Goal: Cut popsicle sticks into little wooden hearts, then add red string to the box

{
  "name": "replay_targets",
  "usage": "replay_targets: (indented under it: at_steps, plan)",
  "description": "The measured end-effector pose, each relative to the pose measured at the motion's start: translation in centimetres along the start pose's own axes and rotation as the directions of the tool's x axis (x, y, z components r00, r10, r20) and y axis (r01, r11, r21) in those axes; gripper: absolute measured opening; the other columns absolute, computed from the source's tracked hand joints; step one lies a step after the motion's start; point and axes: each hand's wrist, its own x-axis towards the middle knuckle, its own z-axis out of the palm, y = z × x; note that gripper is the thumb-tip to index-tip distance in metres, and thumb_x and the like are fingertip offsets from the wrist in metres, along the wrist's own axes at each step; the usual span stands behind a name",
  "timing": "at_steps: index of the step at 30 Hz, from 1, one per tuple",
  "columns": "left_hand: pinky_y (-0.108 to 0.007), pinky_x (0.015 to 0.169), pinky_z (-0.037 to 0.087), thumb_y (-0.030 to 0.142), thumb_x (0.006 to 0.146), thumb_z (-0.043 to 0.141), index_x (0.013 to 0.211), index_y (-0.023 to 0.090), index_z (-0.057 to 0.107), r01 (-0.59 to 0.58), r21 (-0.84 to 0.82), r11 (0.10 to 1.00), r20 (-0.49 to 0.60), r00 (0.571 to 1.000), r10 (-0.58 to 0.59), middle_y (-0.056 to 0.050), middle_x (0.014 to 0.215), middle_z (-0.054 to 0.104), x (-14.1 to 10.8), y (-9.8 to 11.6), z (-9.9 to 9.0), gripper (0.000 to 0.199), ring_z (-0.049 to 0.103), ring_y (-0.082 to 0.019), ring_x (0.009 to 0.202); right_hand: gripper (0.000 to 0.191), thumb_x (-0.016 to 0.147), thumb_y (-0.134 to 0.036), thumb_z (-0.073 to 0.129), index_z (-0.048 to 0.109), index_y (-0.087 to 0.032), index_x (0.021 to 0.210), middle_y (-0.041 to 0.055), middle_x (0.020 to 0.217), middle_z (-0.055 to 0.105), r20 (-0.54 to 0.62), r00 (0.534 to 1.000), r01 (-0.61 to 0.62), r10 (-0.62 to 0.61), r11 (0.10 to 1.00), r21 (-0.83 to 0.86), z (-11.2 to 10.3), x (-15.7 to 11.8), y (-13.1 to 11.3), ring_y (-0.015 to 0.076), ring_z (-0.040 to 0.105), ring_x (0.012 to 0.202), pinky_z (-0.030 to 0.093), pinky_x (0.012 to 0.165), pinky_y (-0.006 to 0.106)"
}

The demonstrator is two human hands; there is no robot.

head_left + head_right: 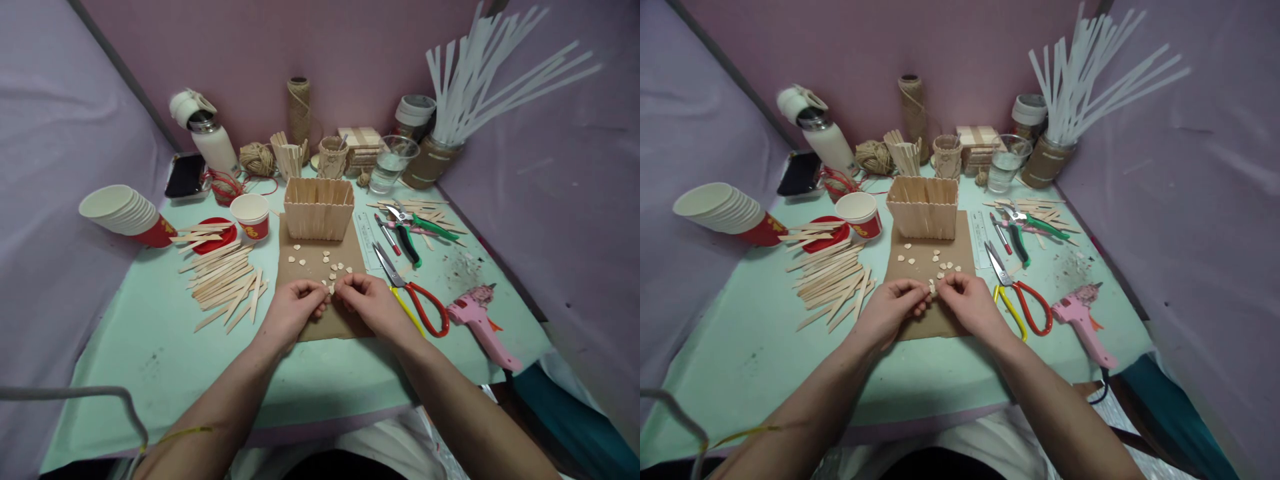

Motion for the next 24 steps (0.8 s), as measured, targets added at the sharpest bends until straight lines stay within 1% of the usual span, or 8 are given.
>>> replay_targets:
  at_steps: [7,10,12,14,16,19,22,24]
  plan:
    - [-0.020,0.050,0.039,0.029,0.071,0.068,0.070,0.011,0.065,-0.001,-0.012,1.000,0.004,1.000,0.001,-0.001,0.062,0.062,-0.1,0.0,0.0,0.018,0.049,-0.006,0.050,0.026,0.076,-0.042,0.060,0.060,-0.018,0.067,-0.0044,0.054,0.051,-0.012,1.000,-0.008,0.008,0.999,-0.042,-0.2,-0.4,-0.4,0.0110,0.043,0.052,0.033,0.053,0.024]
    - [-0.020,0.050,0.039,0.030,0.071,0.067,0.069,0.012,0.065,0.001,-0.014,1.000,-0.004,1.000,-0.001,-0.001,0.062,0.061,-0.2,0.0,0.0,0.019,0.048,-0.006,0.049,0.026,0.078,-0.043,0.058,0.061,-0.018,0.069,-0.0029,0.056,0.055,-0.035,0.999,0.003,-0.008,0.990,-0.140,-0.5,-0.9,-0.2,0.0123,0.047,0.053,0.036,0.053,0.025]
    - [-0.020,0.050,0.039,0.031,0.071,0.067,0.069,0.012,0.065,-0.005,-0.012,1.000,-0.011,1.000,0.005,-0.002,0.063,0.062,-0.2,-0.1,-0.1,0.019,0.049,-0.006,0.050,0.025,0.081,-0.041,0.055,0.062,-0.018,0.072,-0.0005,0.061,0.060,-0.050,0.997,0.039,-0.053,0.969,-0.243,-0.8,-1.4,0.0,0.0143,0.052,0.057,0.038,0.056,0.025]
    - [-0.020,0.050,0.039,0.031,0.071,0.067,0.070,0.012,0.064,-0.009,-0.009,1.000,-0.014,1.000,0.009,-0.002,0.064,0.063,-0.2,-0.1,-0.1,0.019,0.049,-0.006,0.050,0.023,0.083,-0.037,0.052,0.062,-0.019,0.072,0.0020,0.067,0.065,-0.062,0.991,0.085,-0.116,0.923,-0.376,-1.0,-1.8,0.2,0.0163,0.056,0.062,0.040,0.060,0.026]
    - [-0.020,0.051,0.039,0.032,0.071,0.068,0.070,0.013,0.064,-0.015,0.000,1.000,-0.010,1.000,0.015,-0.002,0.064,0.062,-0.3,-0.1,-0.2,0.020,0.049,-0.007,0.051,0.021,0.084,-0.032,0.050,0.061,-0.019,0.071,0.0037,0.072,0.067,-0.061,0.984,0.109,-0.165,0.843,-0.527,-1.1,-2.2,0.2,0.0178,0.058,0.065,0.040,0.062,0.027]
    - [-0.020,0.051,0.039,0.032,0.071,0.069,0.070,0.013,0.065,-0.020,0.019,1.000,-0.019,1.000,0.020,-0.001,0.062,0.061,-0.4,0.0,-0.3,0.020,0.048,-0.007,0.051,0.020,0.086,-0.026,0.048,0.060,-0.020,0.071,0.0049,0.074,0.067,-0.021,0.988,0.093,-0.154,0.693,-0.715,-0.9,-2.6,0.0,0.0190,0.059,0.068,0.037,0.062,0.028]
    - [-0.020,0.051,0.038,0.032,0.070,0.070,0.070,0.013,0.065,-0.029,0.022,0.999,-0.037,0.999,0.029,-0.001,0.060,0.061,-0.4,0.1,-0.3,0.020,0.047,-0.007,0.050,0.020,0.088,-0.022,0.047,0.060,-0.019,0.073,0.0061,0.077,0.068,-0.017,0.992,0.060,-0.126,0.585,-0.808,-0.7,-2.7,-0.2,0.0198,0.061,0.070,0.036,0.063,0.028]
    - [-0.021,0.051,0.037,0.032,0.069,0.070,0.070,0.013,0.065,-0.038,0.023,0.999,-0.040,0.998,0.039,-0.001,0.060,0.061,-0.4,0.2,-0.2,0.020,0.047,-0.007,0.050,0.023,0.091,-0.022,0.044,0.061,-0.019,0.075,0.0072,0.081,0.068,-0.025,0.990,0.058,-0.139,0.558,-0.828,-0.7,-2.9,-0.3,0.0205,0.062,0.073,0.037,0.065,0.029]
